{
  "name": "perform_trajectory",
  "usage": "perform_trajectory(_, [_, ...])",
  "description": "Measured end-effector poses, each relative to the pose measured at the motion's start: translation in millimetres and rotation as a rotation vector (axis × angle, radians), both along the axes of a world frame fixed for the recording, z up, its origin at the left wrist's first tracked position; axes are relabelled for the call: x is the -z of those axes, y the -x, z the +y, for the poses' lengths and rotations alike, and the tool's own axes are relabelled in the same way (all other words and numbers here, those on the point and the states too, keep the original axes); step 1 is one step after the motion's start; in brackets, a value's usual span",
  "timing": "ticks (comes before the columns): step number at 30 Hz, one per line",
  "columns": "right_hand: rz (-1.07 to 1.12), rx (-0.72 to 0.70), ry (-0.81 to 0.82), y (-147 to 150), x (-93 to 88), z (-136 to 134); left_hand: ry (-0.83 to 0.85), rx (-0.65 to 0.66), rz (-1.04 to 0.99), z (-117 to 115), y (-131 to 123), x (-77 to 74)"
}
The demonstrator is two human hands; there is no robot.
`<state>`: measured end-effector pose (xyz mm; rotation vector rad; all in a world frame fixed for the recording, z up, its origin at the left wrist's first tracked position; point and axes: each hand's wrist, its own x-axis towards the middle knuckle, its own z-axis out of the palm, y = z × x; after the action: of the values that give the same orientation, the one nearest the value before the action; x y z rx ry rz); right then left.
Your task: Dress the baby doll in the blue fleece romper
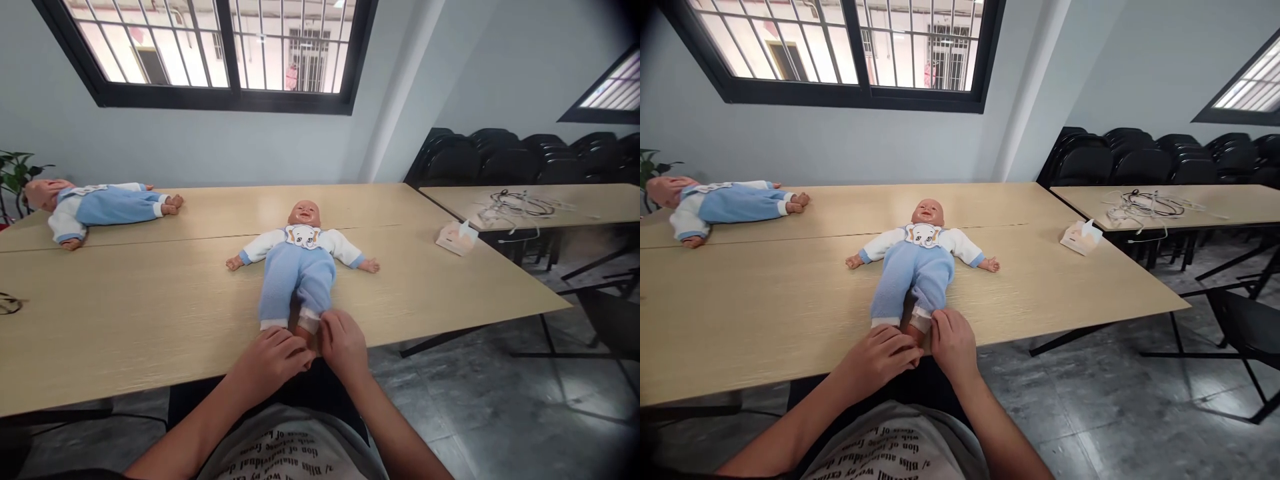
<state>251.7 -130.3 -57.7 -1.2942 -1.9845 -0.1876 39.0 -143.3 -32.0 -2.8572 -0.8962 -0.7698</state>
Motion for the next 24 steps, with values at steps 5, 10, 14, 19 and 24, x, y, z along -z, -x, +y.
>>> perform_trajectory(5, [0.022,-0.158,0.065,9,-3.2,-25,-0.056,0.005,-0.166,-5,3,12.3])
perform_trajectory(10, [0.226,-0.060,-0.001,10,15.7,-38,-0.051,0.048,-0.371,-13,1,19.5])
perform_trajectory(14, [0.259,-0.011,0.068,11,25.0,-34,0.076,0.017,-0.639,-14,-2,23.3])
perform_trajectory(19, [0.168,0.026,0.039,10,17.1,-17,0.138,0.095,-0.689,-11,-4,21.9])
perform_trajectory(24, [0.145,-0.073,0.042,14,21.1,-24,0.170,0.027,-0.751,-9,-4,23.0])
